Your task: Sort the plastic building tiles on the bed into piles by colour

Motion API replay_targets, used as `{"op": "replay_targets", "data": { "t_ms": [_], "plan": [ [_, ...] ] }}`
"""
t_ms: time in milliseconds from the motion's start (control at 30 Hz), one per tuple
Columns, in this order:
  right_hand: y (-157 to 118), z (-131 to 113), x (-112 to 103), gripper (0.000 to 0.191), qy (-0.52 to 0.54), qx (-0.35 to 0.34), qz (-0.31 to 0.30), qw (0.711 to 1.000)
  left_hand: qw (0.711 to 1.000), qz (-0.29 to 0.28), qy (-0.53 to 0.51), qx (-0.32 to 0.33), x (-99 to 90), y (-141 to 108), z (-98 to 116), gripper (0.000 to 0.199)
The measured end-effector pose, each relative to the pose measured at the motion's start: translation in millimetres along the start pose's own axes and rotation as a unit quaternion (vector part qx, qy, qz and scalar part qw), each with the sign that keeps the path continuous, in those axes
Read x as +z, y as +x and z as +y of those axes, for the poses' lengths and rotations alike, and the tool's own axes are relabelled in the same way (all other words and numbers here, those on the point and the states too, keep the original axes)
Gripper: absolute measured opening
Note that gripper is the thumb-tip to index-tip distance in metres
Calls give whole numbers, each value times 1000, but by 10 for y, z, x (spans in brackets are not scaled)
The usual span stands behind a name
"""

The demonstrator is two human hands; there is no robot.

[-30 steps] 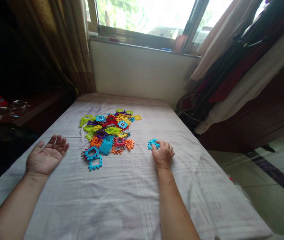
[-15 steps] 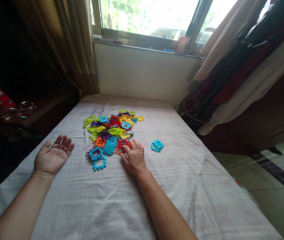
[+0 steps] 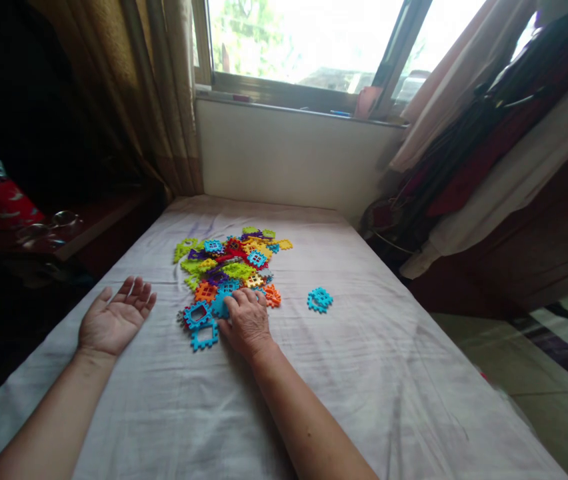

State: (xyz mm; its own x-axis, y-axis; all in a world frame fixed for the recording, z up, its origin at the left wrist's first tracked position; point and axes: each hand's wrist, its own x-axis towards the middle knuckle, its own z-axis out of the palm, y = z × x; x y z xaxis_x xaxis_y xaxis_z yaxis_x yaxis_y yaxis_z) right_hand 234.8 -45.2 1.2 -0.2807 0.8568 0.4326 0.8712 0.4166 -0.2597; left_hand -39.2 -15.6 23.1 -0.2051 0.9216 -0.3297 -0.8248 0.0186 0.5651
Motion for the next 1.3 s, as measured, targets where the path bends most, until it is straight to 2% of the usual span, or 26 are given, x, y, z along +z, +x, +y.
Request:
{"op": "replay_targets", "data": {
  "t_ms": [167,300,367,433,567,700,833,967,1033,1100,1200,1300],
  "plan": [
    [-26,-24,32,30,5,-3,16,1000,1000,-9,-3,-3,-38,26,-4,23],
    [-162,250,-110,31,16,23,84,996,1000,-3,2,-1,-25,23,-4,24],
    [-273,523,-232,29,0,73,122,990,1000,8,7,-2,1,12,0,26],
    [-404,843,-358,29,-35,150,148,977,1000,18,12,-2,28,0,4,28],
    [-631,1356,-518,32,-93,312,169,930,999,27,24,1,58,-17,5,27],
    [-724,1530,-504,32,-107,379,139,908,999,32,28,5,64,-22,-1,27],
    [-752,1569,-442,32,-119,401,133,899,999,25,22,7,55,-19,-8,27],
    [-720,1507,-419,31,-131,361,196,902,1000,11,16,4,39,-12,-13,27],
    [-660,1357,-398,29,-118,299,225,920,1000,11,14,4,36,-11,-17,28],
    [-577,1105,-353,26,-84,204,229,948,1000,9,14,4,36,-13,-20,29],
    [-443,607,-238,20,-2,46,175,984,1000,2,17,6,30,-13,-24,28],
    [-328,137,-108,20,63,-66,96,991,1000,-1,17,7,17,-6,-25,27]
  ]
}}
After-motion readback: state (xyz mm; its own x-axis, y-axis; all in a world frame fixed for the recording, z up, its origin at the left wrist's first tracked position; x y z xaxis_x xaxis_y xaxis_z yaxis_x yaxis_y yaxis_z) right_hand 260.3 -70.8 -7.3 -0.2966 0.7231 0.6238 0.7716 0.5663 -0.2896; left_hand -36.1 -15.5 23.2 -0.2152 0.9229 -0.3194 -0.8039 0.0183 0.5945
